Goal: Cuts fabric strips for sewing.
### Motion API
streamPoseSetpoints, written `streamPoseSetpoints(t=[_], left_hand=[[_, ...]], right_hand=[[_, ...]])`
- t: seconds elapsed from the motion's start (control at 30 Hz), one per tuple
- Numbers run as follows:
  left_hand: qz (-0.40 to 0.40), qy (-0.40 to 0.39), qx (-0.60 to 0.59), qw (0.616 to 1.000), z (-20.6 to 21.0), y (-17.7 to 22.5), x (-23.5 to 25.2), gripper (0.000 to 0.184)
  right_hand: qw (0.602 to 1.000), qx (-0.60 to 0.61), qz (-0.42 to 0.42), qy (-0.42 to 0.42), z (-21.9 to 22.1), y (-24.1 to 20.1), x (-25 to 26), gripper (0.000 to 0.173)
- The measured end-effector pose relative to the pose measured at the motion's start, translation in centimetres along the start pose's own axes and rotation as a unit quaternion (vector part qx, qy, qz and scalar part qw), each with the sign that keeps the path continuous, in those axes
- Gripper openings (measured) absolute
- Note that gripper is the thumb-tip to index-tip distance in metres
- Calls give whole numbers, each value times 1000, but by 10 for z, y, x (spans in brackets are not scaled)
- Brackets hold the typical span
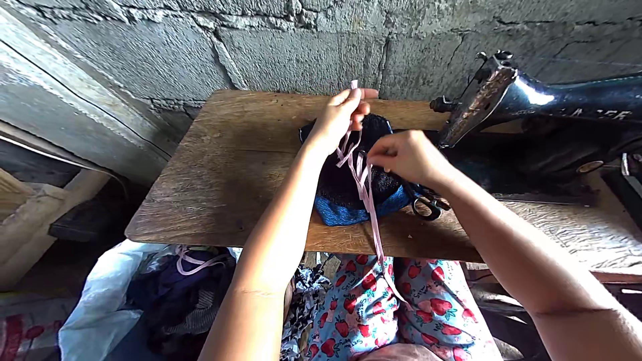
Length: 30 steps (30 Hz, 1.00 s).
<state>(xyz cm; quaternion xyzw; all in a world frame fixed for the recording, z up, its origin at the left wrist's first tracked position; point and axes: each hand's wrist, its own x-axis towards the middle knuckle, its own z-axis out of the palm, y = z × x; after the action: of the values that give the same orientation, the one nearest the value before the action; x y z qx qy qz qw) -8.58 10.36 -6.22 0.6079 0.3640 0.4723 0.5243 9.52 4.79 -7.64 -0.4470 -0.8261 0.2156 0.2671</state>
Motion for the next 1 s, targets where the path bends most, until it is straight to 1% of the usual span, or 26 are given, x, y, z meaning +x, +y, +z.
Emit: streamPoseSetpoints(t=[0.03,0.1,0.13,0.2,0.3,0.4,0.53,0.67,0.7,0.8,0.83,0.87,0.93,1.0], left_hand=[[7,-23,8,1000,2,-1,-1,38],[14,-63,6,998,8,-5,-1,36],[14,-76,2,997,10,-6,-1,34],[2,-101,-16,995,12,-5,-3,31],[-12,-133,-47,990,13,-4,-5,32],[-12,-162,-59,985,14,-4,-6,37],[-23,-172,-84,981,14,-5,-7,40],[-52,-189,-136,971,13,-9,-4,52],[-58,-190,-139,970,13,-10,-4,51],[-56,-156,-118,979,16,-7,-5,38],[-56,-141,-123,981,17,-5,-6,36],[-56,-123,-139,981,16,-3,-6,35],[-54,-77,-198,976,15,1,-6,35],[-57,-32,-278,958,15,3,-4,34]], right_hand=[[999,14,-30,32,-7,-1,3,13],[993,4,-80,92,-22,-3,11,14],[989,-11,-92,115,-29,-4,16,14],[986,-50,-87,134,-43,-8,22,15],[985,-68,-78,135,-54,-10,30,17],[992,-46,-36,114,-60,-12,36,11],[995,-10,-6,95,-63,-11,39,8],[995,7,6,100,-61,-9,39,7],[995,11,8,103,-60,-8,39,7],[986,67,13,153,-50,-3,38,8],[979,108,16,173,-44,-1,37,12],[970,163,34,177,-39,0,36,20],[947,273,88,146,-26,-2,30,33],[934,326,127,74,-13,-4,22,37]])
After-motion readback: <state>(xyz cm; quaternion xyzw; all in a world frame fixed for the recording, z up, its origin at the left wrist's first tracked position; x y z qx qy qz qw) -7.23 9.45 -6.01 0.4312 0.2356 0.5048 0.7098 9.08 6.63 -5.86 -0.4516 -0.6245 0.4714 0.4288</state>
